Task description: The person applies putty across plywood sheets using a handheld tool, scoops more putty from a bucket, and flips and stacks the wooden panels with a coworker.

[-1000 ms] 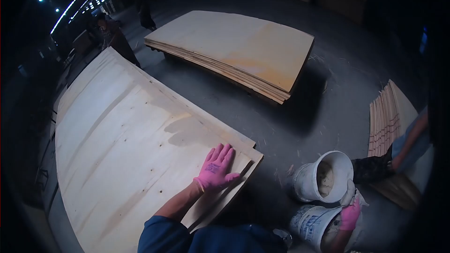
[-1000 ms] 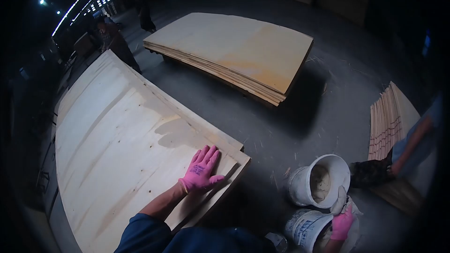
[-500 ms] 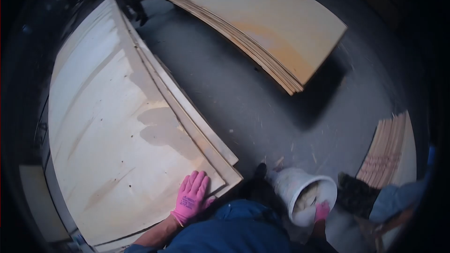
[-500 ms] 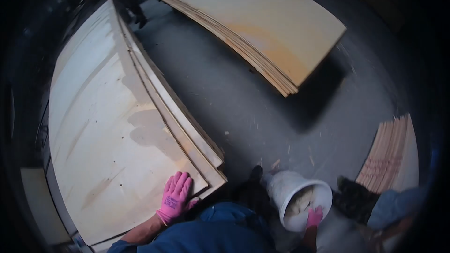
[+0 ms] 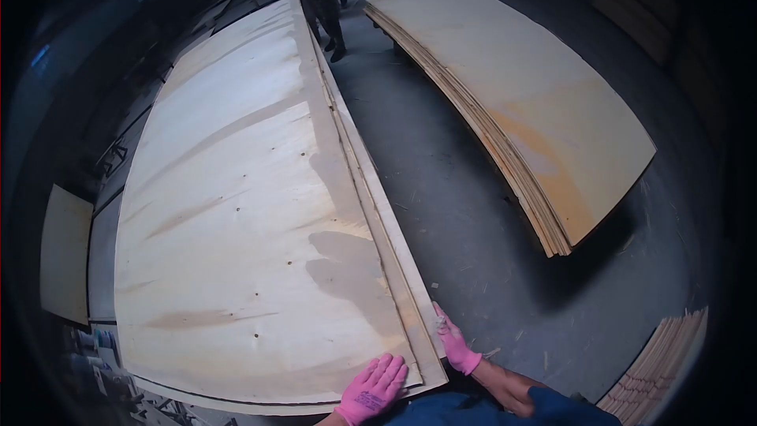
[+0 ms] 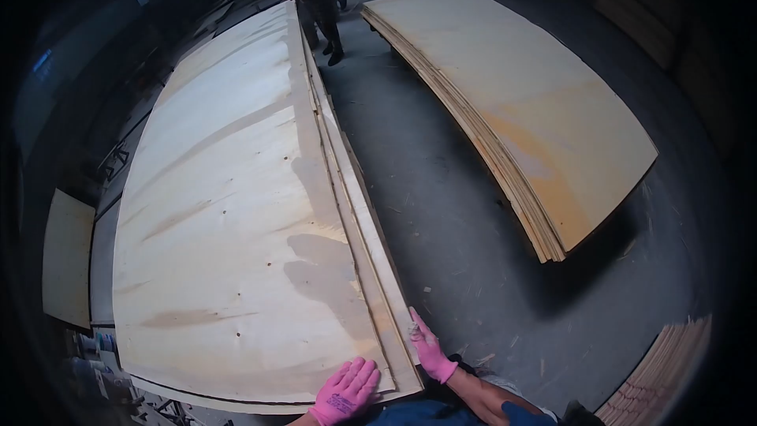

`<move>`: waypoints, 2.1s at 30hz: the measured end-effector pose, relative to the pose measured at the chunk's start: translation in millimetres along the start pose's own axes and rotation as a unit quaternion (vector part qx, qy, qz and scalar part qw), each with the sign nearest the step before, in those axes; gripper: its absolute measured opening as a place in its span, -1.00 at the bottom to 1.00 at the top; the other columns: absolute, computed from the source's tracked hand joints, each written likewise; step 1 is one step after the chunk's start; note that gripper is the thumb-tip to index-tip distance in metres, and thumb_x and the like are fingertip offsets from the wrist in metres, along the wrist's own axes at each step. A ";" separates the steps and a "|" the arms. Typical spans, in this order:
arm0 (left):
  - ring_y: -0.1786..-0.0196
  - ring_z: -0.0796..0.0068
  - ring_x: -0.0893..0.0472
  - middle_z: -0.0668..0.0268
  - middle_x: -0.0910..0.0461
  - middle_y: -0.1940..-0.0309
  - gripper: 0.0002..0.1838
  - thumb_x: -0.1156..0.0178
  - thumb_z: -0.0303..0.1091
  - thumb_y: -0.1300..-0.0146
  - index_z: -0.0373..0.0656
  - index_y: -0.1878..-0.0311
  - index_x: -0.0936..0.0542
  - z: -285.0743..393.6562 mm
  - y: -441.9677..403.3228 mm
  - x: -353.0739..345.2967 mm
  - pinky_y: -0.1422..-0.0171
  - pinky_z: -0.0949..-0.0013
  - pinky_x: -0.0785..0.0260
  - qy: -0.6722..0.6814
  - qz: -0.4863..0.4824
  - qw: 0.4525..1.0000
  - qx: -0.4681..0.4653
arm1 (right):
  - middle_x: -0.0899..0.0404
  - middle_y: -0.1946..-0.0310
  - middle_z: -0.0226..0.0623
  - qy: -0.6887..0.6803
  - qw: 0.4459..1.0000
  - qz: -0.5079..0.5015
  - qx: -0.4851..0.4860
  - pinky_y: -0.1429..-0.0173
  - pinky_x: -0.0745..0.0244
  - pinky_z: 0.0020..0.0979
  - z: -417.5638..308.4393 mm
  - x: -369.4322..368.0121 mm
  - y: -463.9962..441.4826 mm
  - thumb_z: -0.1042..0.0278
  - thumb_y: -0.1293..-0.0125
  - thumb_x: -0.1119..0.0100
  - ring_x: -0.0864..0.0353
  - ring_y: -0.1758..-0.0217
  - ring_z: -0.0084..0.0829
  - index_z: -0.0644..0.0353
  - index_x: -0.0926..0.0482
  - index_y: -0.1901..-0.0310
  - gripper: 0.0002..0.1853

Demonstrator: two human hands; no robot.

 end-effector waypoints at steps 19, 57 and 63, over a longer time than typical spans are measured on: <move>-0.45 0.03 -0.40 0.06 -0.40 -0.40 -0.28 -0.36 -0.22 -0.18 -0.24 -0.40 -0.38 82.7 -17.3 22.7 -0.51 0.03 -0.24 0.035 0.098 0.992 0.077 | -0.25 -0.52 -0.25 -0.062 0.988 -0.139 -0.019 -0.64 -0.07 -0.30 27.2 10.5 22.1 0.07 -0.68 0.40 -0.25 -0.56 -0.37 0.22 -0.14 -0.56 -0.42; 0.10 0.63 -0.55 0.26 -0.63 -0.05 -0.48 -0.04 -0.39 -0.47 -0.37 -0.44 -0.34 264.7 -632.9 -471.8 0.04 0.53 -0.42 0.583 -0.067 0.532 0.610 | -0.07 -0.47 0.06 0.563 0.703 0.415 -0.125 -0.54 0.09 0.22 -140.9 680.6 -167.3 -0.07 0.08 -0.58 -0.03 -0.51 0.17 0.12 -0.23 -0.50 0.11; 0.13 0.54 -0.52 0.27 -0.58 0.17 -0.68 0.01 -0.41 -0.43 -0.43 -0.12 -0.49 251.1 -657.2 -480.9 -0.02 0.43 -0.39 0.534 -0.161 0.637 0.532 | -0.15 -0.41 0.09 0.502 0.702 0.459 -0.213 -0.55 0.05 0.16 -156.2 694.6 -195.3 -0.06 0.01 -0.54 -0.09 -0.48 0.13 0.16 -0.23 -0.49 0.06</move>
Point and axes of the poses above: each hand's wrist, its own y-axis away from the middle knuckle, its own x-axis out of the back of the hand, z = x × y, the point moved 3 cm from there along -y, towards the middle knuckle
